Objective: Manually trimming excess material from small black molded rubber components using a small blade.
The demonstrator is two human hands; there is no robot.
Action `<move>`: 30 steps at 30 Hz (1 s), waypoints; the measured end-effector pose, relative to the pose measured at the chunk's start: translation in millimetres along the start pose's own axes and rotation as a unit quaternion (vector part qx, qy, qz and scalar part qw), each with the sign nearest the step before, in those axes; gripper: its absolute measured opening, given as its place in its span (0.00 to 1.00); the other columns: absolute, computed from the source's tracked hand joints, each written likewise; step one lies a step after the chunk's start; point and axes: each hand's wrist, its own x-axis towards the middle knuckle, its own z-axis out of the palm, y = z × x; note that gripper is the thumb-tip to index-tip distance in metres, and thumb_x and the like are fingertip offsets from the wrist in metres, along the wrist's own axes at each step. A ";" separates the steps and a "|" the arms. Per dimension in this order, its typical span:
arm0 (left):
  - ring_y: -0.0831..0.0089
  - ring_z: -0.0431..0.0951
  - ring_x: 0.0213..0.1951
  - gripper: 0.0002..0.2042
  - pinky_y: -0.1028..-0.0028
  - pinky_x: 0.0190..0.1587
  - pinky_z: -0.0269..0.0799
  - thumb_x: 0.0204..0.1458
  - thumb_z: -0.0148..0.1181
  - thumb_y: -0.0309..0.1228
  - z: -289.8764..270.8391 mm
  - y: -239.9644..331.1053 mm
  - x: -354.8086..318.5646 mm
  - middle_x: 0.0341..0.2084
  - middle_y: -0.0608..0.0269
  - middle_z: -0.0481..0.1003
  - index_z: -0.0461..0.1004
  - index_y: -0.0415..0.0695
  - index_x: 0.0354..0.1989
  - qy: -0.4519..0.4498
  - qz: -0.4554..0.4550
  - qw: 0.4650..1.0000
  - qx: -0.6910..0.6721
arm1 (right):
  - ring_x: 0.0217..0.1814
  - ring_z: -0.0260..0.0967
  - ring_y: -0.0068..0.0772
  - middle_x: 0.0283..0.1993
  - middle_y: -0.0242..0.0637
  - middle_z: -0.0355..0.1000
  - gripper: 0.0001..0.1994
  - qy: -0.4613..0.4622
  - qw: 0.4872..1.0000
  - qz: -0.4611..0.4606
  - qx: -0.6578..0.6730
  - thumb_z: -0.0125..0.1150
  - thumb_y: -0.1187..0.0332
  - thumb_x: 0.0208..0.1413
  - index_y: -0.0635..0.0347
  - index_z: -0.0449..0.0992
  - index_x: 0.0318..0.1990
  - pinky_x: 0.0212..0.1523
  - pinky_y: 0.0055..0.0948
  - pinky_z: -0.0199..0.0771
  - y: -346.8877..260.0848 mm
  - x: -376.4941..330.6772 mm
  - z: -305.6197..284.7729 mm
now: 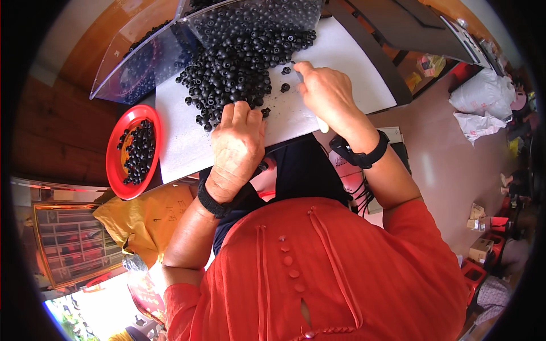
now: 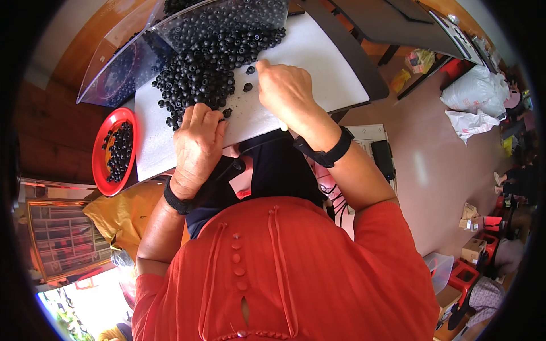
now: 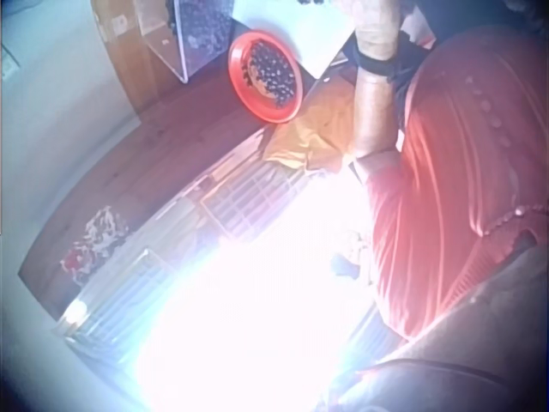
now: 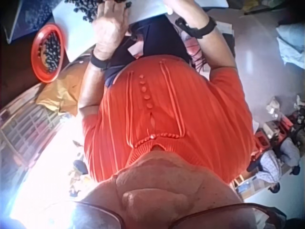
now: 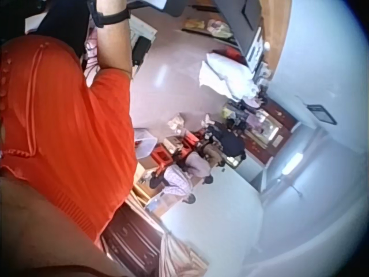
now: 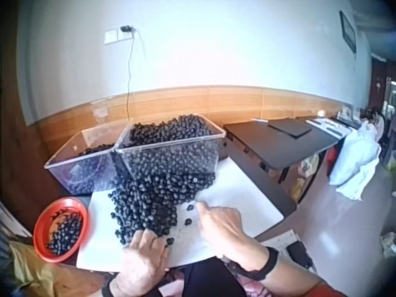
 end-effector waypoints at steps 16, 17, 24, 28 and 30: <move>0.60 0.76 0.36 0.09 0.64 0.33 0.78 0.44 0.64 0.21 -8.2 -10.7 -9.7 0.33 0.58 0.71 0.76 0.38 0.36 -0.023 0.068 0.997 -0.028 | 0.32 0.80 0.40 0.30 0.42 0.81 0.19 0.009 0.991 0.035 0.127 0.67 0.68 0.58 0.58 0.77 0.57 0.36 0.39 0.77 -0.3 -9.7 -9.2; 0.61 0.75 0.36 0.10 0.65 0.32 0.78 0.42 0.61 0.21 -9.8 -11.4 -11.6 0.33 0.58 0.70 0.76 0.37 0.36 -0.021 0.083 0.996 -0.025 | 0.31 0.79 0.33 0.29 0.38 0.80 0.19 0.003 0.958 0.041 0.283 0.67 0.71 0.59 0.59 0.77 0.58 0.36 0.32 0.77 1.6 -10.2 -15.6; 0.56 0.77 0.36 0.10 0.61 0.34 0.77 0.47 0.67 0.19 -23.3 -13.3 -20.8 0.34 0.56 0.73 0.77 0.37 0.39 -0.039 0.048 0.997 -0.048 | 0.36 0.72 0.16 0.36 0.29 0.77 0.14 -0.055 0.810 0.072 0.579 0.65 0.73 0.64 0.64 0.78 0.56 0.38 0.21 0.72 -2.5 -12.7 -18.7; 0.55 0.78 0.36 0.08 0.60 0.35 0.76 0.49 0.67 0.18 -32.2 -27.8 -38.5 0.34 0.55 0.75 0.76 0.38 0.37 -0.001 0.010 0.998 -0.063 | 0.36 0.75 0.23 0.37 0.30 0.78 0.11 -0.030 0.863 -0.040 0.503 0.65 0.72 0.63 0.62 0.81 0.51 0.37 0.28 0.75 -19.3 -13.5 -14.6; 0.55 0.78 0.35 0.08 0.60 0.35 0.76 0.49 0.67 0.18 -35.8 -34.1 -44.0 0.34 0.55 0.75 0.77 0.38 0.37 0.012 -0.021 0.998 -0.055 | 0.38 0.78 0.33 0.37 0.33 0.79 0.09 -0.042 0.931 -0.098 0.348 0.66 0.71 0.61 0.62 0.81 0.47 0.36 0.33 0.76 -27.4 -12.9 -6.6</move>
